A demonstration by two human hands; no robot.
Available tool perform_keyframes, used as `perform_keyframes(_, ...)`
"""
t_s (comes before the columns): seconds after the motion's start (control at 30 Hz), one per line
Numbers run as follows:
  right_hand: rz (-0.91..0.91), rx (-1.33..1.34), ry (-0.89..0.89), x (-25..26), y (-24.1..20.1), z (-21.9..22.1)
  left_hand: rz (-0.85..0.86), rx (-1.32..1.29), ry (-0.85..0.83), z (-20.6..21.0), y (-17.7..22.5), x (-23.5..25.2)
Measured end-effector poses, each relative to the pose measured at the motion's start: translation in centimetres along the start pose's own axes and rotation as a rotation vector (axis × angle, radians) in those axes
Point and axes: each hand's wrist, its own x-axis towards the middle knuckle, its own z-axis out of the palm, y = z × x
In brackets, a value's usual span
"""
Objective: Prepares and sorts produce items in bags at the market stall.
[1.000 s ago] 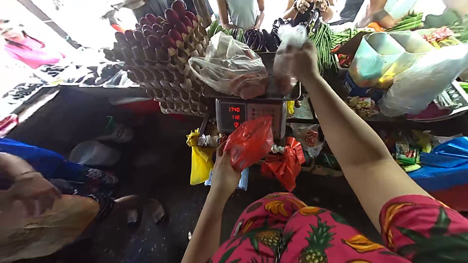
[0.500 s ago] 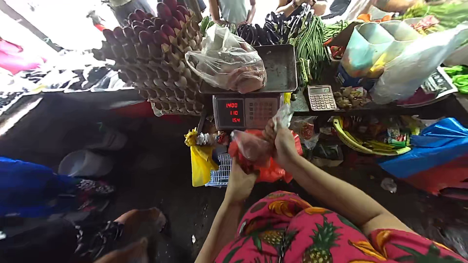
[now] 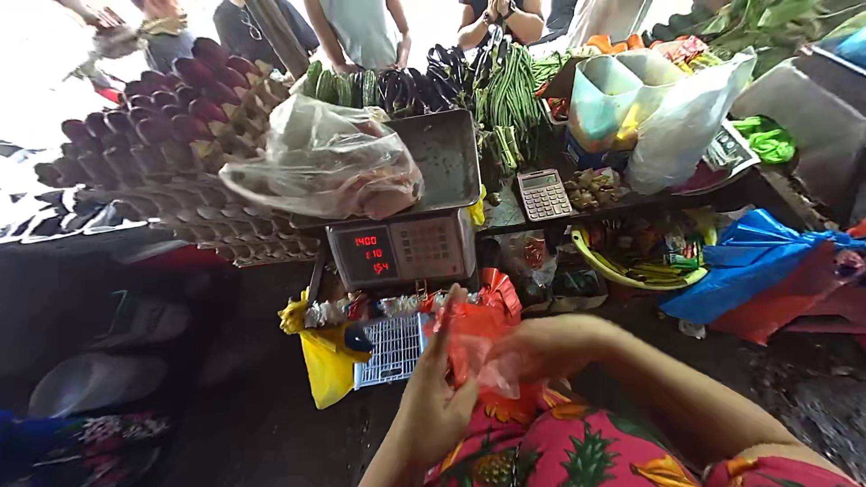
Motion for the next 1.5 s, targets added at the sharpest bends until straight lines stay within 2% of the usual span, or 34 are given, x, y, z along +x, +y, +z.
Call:
perform_keyframes(0.07,-0.048,0.139,0.039,-2.7,1.0,-6.8,0.065,-0.102,0.027,0.9,1.1,2.5)
perform_keyframes(0.13,-0.03,0.216,0.272,-2.6,4.3,-13.1,0.085,-0.127,0.072,2.3,2.1,5.2)
perform_keyframes(0.23,0.209,0.06,0.695,3.2,12.6,-21.9,0.069,-0.101,0.139,5.0,3.2,9.3)
perform_keyframes(0.3,0.36,0.008,0.805,7.7,17.0,-26.0,0.056,-0.069,0.181,6.6,3.5,11.7)
perform_keyframes(0.37,0.456,-0.012,0.833,11.2,19.4,-28.6,0.04,-0.059,0.229,7.9,3.1,13.8)
perform_keyframes(0.47,0.533,-0.031,0.872,13.9,21.2,-29.5,-0.068,-0.06,0.292,9.5,2.6,15.9)
perform_keyframes(0.6,0.477,0.035,0.926,13.4,22.2,-29.0,-0.25,0.043,0.314,11.2,2.1,19.3)
perform_keyframes(0.67,0.403,0.094,0.947,12.0,22.7,-28.5,-0.298,0.11,0.254,11.5,1.5,21.6)
perform_keyframes(0.8,0.203,0.245,1.111,8.0,23.8,-28.3,-0.387,0.208,0.109,11.5,-0.7,26.5)
perform_keyframes(0.93,0.043,0.33,1.325,2.3,21.7,-30.3,-0.477,0.289,0.025,11.0,-2.5,30.8)
perform_keyframes(0.97,0.001,0.319,1.33,0.6,20.8,-30.8,-0.489,0.307,0.022,11.0,-2.6,31.7)
perform_keyframes(1.07,-0.037,0.289,1.197,-3.6,17.0,-30.9,-0.485,0.332,0.035,10.9,-1.8,33.5)
perform_keyframes(1.13,-0.054,0.24,1.111,-4.3,15.4,-29.6,-0.441,0.353,0.043,11.0,-1.1,34.3)
perform_keyframes(1.33,-0.085,0.308,0.931,0.0,16.1,-23.7,-0.318,0.511,0.011,11.2,1.9,34.8)
perform_keyframes(1.43,-0.132,0.349,0.69,-0.5,16.7,-23.7,-0.344,0.474,0.038,10.2,2.2,34.8)
perform_keyframes(1.5,-0.121,0.258,0.524,-1.9,17.2,-24.2,-0.359,0.382,0.082,9.4,1.8,34.6)
